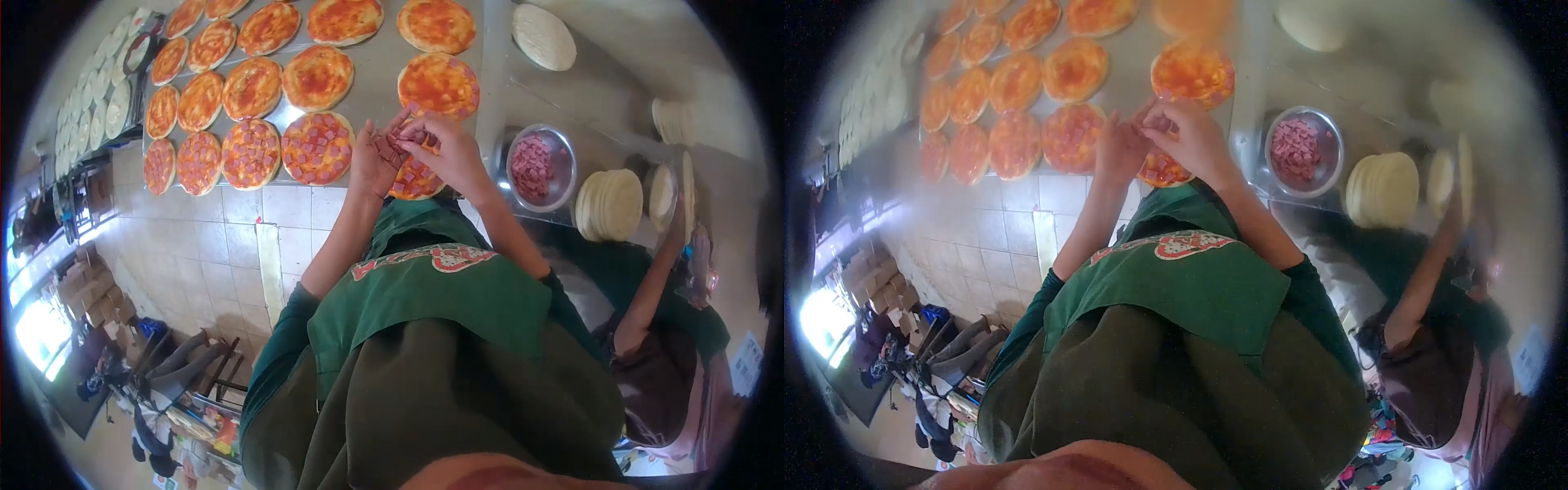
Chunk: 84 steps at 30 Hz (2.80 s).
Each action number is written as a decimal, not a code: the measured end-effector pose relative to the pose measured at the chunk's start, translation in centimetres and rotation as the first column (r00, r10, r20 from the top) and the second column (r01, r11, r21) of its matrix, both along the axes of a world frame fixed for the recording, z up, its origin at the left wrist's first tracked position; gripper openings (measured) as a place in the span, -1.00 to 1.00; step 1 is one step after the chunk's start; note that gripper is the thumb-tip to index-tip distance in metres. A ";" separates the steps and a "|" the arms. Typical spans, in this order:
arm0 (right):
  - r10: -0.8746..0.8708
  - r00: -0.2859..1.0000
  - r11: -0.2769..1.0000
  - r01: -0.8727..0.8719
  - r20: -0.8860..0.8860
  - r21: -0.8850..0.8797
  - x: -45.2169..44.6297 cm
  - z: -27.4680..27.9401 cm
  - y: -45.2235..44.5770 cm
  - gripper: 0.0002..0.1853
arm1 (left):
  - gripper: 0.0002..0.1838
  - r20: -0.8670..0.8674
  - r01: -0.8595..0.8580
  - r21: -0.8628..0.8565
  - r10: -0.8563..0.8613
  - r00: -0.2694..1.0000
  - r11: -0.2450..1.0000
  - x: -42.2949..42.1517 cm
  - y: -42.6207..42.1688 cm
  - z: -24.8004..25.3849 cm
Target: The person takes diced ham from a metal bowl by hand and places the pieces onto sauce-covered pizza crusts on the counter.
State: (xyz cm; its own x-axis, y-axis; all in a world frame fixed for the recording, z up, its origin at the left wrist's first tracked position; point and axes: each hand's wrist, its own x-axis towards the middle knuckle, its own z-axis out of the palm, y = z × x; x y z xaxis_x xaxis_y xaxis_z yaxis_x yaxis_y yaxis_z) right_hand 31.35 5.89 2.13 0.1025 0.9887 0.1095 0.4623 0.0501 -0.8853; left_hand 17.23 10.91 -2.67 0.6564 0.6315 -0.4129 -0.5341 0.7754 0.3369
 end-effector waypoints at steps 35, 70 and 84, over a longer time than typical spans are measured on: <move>-0.210 0.925 0.941 0.279 0.316 -0.191 2.5 -7.8 8.0 -0.77 | -0.39 -0.085 -0.276 -0.111 0.268 0.960 0.955 -3.2 -1.3 -0.3; -0.132 0.980 0.991 0.136 0.148 -0.016 1.5 -1.2 2.9 -0.87 | -0.26 0.043 -0.068 -0.069 0.071 0.997 0.995 1.4 -0.2 0.7; -0.149 0.927 0.970 0.205 0.344 -0.130 3.7 -7.6 10.6 -0.81 | -0.25 -0.014 -0.155 -0.109 0.155 0.988 0.982 -3.0 -0.8 -0.2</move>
State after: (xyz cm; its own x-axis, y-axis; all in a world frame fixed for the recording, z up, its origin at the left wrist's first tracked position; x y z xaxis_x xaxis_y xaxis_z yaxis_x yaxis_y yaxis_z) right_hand 35.04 16.50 -5.49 0.2632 0.9647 0.0081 0.7172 -0.1900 -0.6704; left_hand 14.26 10.10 -2.85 0.5515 0.6760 -0.4887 -0.6491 0.7158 0.2576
